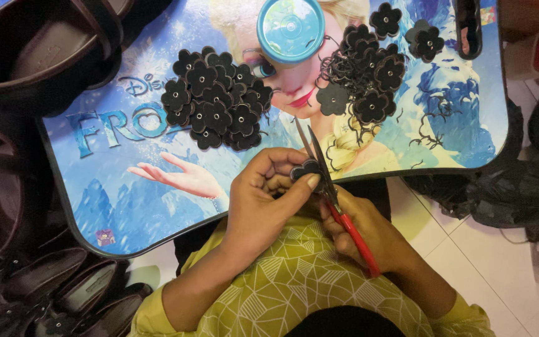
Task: The person sits on the floor with a Frozen-themed lap tray and uses red-handled scissors to trim loose threads and excess fabric from black flower-shaped appliqués for shoes. They handle the pieces one at a time, cutting around each flower and setting trimmed pieces into piles on the tray, with finished shoes stacked around them.
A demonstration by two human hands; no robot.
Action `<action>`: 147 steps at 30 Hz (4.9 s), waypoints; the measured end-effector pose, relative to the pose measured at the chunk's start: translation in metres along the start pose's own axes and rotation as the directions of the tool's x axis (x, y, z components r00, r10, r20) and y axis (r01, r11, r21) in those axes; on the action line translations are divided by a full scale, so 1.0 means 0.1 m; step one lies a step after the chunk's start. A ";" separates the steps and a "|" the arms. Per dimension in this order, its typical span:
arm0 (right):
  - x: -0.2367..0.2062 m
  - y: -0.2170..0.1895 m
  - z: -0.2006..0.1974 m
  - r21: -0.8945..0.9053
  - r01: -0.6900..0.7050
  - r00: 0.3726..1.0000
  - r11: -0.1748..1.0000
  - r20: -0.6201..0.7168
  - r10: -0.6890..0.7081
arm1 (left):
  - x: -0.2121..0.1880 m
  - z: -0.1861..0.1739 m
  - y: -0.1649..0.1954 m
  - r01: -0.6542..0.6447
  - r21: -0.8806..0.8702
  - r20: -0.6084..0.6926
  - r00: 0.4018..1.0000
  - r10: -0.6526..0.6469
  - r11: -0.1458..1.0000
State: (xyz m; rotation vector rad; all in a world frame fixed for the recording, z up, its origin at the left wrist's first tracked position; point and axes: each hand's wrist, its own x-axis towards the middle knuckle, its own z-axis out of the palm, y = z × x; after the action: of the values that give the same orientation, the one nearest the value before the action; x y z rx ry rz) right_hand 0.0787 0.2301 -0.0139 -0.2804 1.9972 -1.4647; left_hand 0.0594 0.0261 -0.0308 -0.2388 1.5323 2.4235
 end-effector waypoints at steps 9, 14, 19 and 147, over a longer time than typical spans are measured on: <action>-0.02 -0.02 -0.03 -0.040 0.009 1.000 0.999 -0.017 -0.010 | -0.02 -0.03 0.01 -0.007 0.002 0.016 1.000 0.007 1.000; -0.01 0.02 -0.05 -0.068 0.016 1.000 0.998 -0.011 -0.017 | -0.01 -0.04 -0.01 0.002 -0.002 0.015 1.000 -0.002 1.000; -0.04 0.06 -0.07 -0.022 -0.029 1.000 0.999 0.006 0.029 | 0.01 -0.07 -0.02 0.001 0.016 0.006 1.000 -0.001 1.000; -0.08 -0.09 -0.07 0.206 -0.133 0.987 0.969 0.120 0.110 | 0.03 -0.13 0.03 -0.050 -0.020 -0.021 0.999 0.050 0.999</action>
State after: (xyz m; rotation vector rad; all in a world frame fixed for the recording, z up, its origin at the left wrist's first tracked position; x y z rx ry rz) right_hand 0.0790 0.2366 -0.0018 -0.1383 1.7236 -1.5369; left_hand 0.0562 0.0133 -0.0349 -0.2332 1.5413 2.4836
